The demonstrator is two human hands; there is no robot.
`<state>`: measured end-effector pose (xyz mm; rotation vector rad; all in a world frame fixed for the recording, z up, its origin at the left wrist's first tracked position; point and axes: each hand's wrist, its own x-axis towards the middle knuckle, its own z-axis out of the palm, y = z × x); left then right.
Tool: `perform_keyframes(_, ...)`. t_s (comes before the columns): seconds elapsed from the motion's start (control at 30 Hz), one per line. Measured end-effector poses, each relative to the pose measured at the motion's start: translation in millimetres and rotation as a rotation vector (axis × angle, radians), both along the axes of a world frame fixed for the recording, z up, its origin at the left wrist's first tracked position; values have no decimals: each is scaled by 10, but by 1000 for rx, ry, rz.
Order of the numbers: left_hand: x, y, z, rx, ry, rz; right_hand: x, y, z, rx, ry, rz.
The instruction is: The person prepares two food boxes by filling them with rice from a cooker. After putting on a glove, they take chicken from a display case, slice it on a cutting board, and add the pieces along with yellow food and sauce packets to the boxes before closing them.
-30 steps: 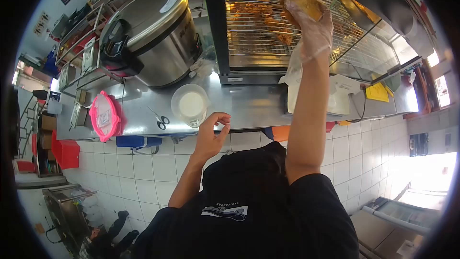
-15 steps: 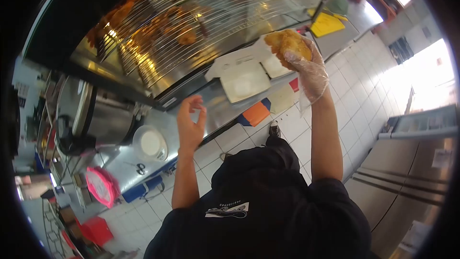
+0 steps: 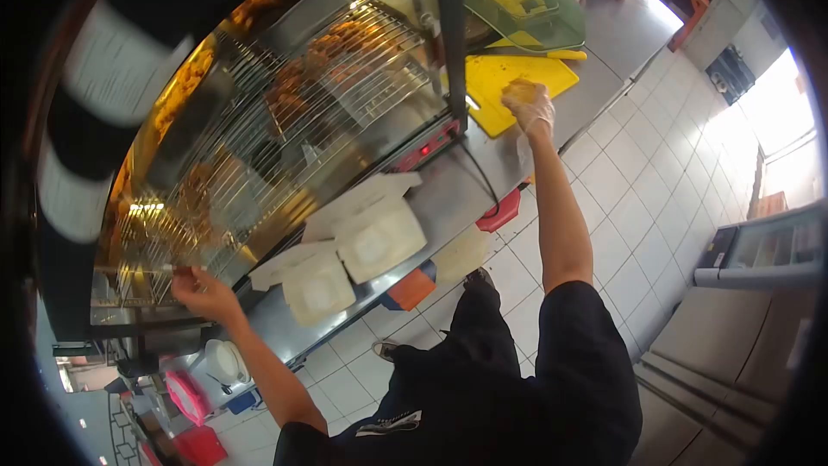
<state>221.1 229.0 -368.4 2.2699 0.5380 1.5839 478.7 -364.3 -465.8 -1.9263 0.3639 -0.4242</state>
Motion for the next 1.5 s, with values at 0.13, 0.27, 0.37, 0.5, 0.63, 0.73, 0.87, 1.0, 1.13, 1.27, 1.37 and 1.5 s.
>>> perform_keyframes(0.13, -68, -88, 183, 13, 118, 172, 1004, -250, -699, -390, -20, 58)
perform_keyframes(0.27, -195, -74, 265, -3, 192, 427, 1056, -127, -207, -441, 281, 114)
perform_keyframes(0.37, -193, 53, 90, 19, 129, 595, 1046, -261, -203, -647, 356, 111)
perform_keyframes(0.5, 285, -1349, -34, -322, 123, 22, 939, -501, -164, -738, 204, 114)
perform_keyframes(0.63, 710, -1803, -151, -613, 80, -155, 1104, -1048, -381, -158, 145, 15)
perform_keyframes(0.73, 832, -1703, -74, -875, -80, -176, 1830, -1723, -1160, 858, 182, 68)
perform_keyframes(0.87, 758, -1469, 74, -930, -174, -167, 1948, -1790, -659, 1187, 234, 47)
perform_keyframes(1.0, 790, -1527, 129, -941, -197, -113, 2240, -1953, -580, 1464, 342, 158)
perform_keyframes(1.13, 856, -1594, 228, -1032, -218, -181, 2159, -1978, -451, 1447, 307, 170)
perform_keyframes(1.27, 859, -1766, 523, -1097, -188, -278, 2214, -2183, -354, 1413, 255, 188)
perform_keyframes(1.37, 848, -1905, 692, -1169, -208, -205, 2201, -2177, -235, 1354, 199, 242)
perform_keyframes(1.5, 830, -1558, 522, -1167, -324, -140, 2132, -2194, -41, 1409, 149, 306)
